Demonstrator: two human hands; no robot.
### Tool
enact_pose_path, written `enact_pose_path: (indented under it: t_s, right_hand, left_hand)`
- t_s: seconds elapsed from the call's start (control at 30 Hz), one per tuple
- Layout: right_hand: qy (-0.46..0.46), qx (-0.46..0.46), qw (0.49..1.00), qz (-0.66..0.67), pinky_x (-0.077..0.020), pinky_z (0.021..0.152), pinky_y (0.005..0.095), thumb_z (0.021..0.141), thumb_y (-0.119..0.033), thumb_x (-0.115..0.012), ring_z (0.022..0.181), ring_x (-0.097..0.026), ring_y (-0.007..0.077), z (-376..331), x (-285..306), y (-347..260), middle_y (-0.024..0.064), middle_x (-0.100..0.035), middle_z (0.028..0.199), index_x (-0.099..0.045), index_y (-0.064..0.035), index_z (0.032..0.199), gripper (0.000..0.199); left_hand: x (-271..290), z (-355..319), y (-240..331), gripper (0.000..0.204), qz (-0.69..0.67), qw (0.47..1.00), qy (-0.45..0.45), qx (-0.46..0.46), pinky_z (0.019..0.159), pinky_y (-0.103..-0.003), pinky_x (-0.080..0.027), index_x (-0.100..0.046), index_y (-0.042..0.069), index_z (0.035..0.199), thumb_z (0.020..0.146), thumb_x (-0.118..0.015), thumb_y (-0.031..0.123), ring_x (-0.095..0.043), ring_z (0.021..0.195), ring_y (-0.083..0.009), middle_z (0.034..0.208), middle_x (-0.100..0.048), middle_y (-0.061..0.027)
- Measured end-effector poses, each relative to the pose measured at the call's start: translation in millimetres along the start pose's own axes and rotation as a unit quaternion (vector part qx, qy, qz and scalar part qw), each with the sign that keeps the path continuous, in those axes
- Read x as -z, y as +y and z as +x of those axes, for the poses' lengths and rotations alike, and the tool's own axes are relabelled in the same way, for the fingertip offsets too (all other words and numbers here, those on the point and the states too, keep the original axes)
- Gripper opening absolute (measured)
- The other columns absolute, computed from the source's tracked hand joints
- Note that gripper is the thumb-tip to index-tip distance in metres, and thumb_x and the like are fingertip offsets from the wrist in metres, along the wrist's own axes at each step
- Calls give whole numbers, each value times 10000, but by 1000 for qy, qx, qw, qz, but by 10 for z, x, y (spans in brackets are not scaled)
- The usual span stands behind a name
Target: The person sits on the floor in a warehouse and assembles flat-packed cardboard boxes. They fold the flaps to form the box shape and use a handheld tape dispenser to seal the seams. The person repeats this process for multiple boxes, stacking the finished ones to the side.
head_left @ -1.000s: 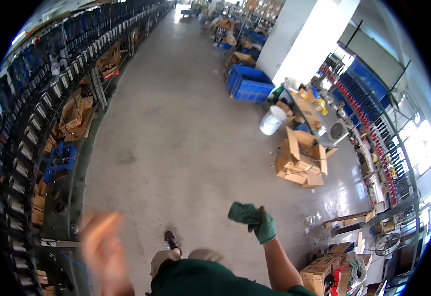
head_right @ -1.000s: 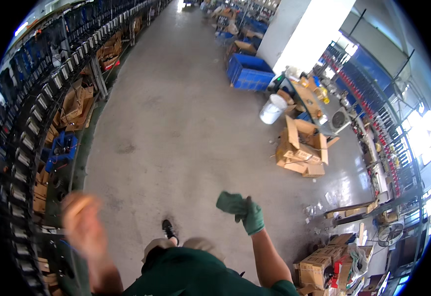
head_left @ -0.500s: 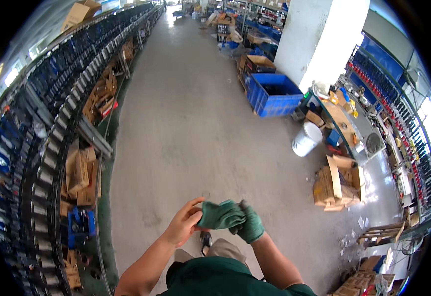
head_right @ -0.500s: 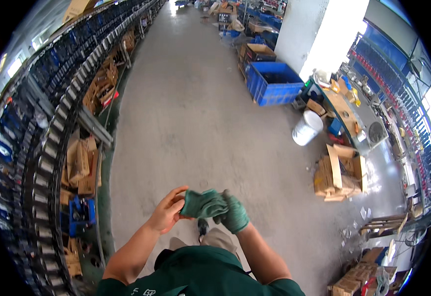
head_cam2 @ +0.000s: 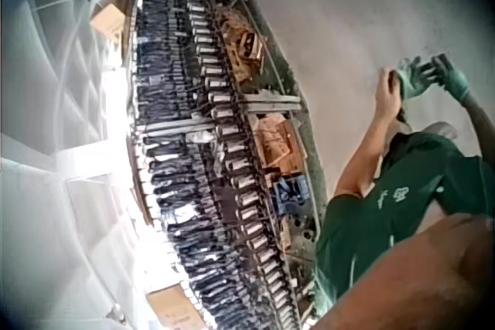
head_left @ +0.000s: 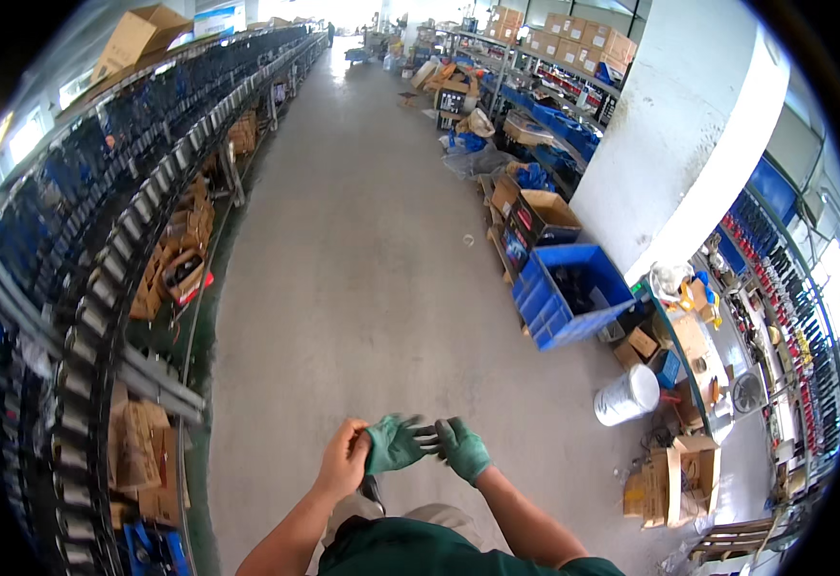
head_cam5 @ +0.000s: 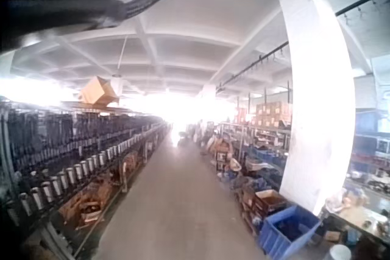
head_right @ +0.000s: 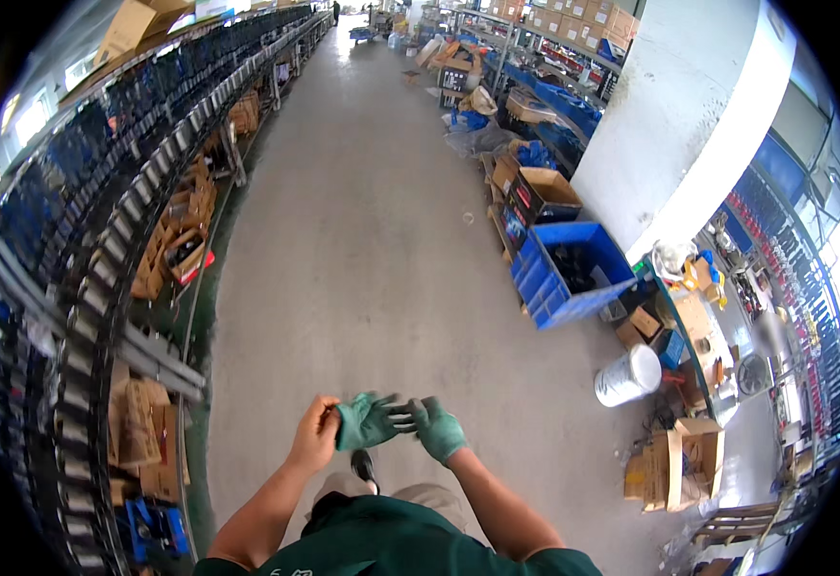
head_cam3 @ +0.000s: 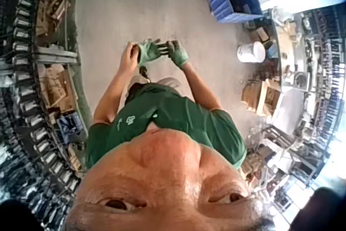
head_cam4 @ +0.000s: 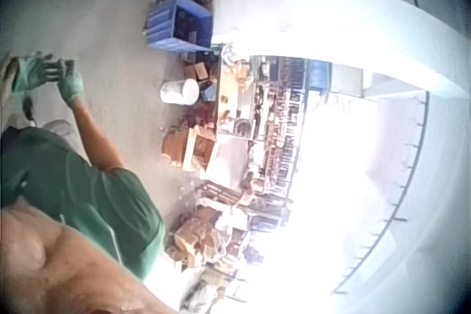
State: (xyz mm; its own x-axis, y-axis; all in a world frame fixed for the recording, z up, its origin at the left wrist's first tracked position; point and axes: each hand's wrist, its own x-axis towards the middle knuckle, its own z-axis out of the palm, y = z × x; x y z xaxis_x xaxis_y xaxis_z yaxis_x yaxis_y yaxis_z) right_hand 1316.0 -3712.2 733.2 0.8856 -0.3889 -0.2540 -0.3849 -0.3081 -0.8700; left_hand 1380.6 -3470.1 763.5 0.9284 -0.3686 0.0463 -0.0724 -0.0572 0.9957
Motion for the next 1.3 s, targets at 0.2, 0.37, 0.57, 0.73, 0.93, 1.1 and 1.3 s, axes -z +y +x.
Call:
enact_pose_path:
  t_s: [0.2, 0.37, 0.57, 0.73, 0.93, 1.1, 1.3]
  right_hand:
    - [-62, 64, 984, -151, -547, 740, 437, 888, -405, -715, 846, -700, 363, 1649, 33, -1525, 162, -721, 875, -661, -75, 1053, 373]
    - [-76, 38, 996, -33, -550, 730, 438, 900, -395, -703, 841, -687, 395, 3735, -265, -1514, 185, -717, 894, -673, -89, 1036, 336]
    - [-150, 39, 983, 95, -557, 722, 325, 924, -265, -725, 782, -689, 142, 6072, -410, -2632, 98, -729, 869, -631, -29, 1019, 271]
    - [-221, 53, 974, 7, -542, 801, 351, 909, -218, -719, 848, -684, 211, 8113, -566, -2995, 93, -714, 939, -588, -85, 1202, 347]
    - [-251, -20, 961, 112, -547, 722, 310, 929, -179, -703, 784, -659, 131, 10430, -727, -3656, 70, -722, 919, -624, -16, 1117, 261]
    - [-116, -22, 988, 102, -543, 678, 310, 957, -204, -661, 717, -653, 124, 12298, -645, -4284, 94, -733, 896, -654, -31, 1109, 231]
    - [28, 198, 977, -79, -552, 669, 431, 945, -197, -642, 760, -691, 331, 14485, -762, -4916, 153, -717, 883, -661, -105, 1054, 144]
  left_hand:
    - [129, 2485, -3, 114, 86, 989, -109, -57, 618, -336, -535, -566, 7, 1061, 999, -592, 99, -702, 719, -208, 837, -676, -145]
    - [192, 4499, -158, 131, 130, 978, -158, -50, 624, -353, -540, -583, 10, 1065, 961, -631, 73, -711, 716, -269, 865, -696, -164]
    - [674, 6703, -222, 151, 171, 982, -73, -37, 613, -354, -547, -588, 7, 1097, 956, -621, 49, -714, 700, -269, 835, -694, -163]
    - [923, 8549, -390, 134, 124, 992, -25, -18, 608, -368, -539, -591, 23, 1076, 947, -621, 45, -704, 708, -305, 818, -682, -180]
    - [1171, 10980, -680, 151, 150, 985, -29, -81, 623, -407, -515, -541, 31, 1069, 939, -616, 47, -681, 722, -353, 821, -672, -182]
    - [1468, 13192, -548, 113, 188, 961, -108, -173, 610, -451, -486, -552, 54, 1035, 928, -586, 48, -648, 767, -347, 871, -621, -162]
    - [1884, 15606, -843, 164, 465, 811, -258, -245, 612, -423, -541, -620, 128, 1019, 876, -557, 81, -644, 749, -311, 833, -600, -94]
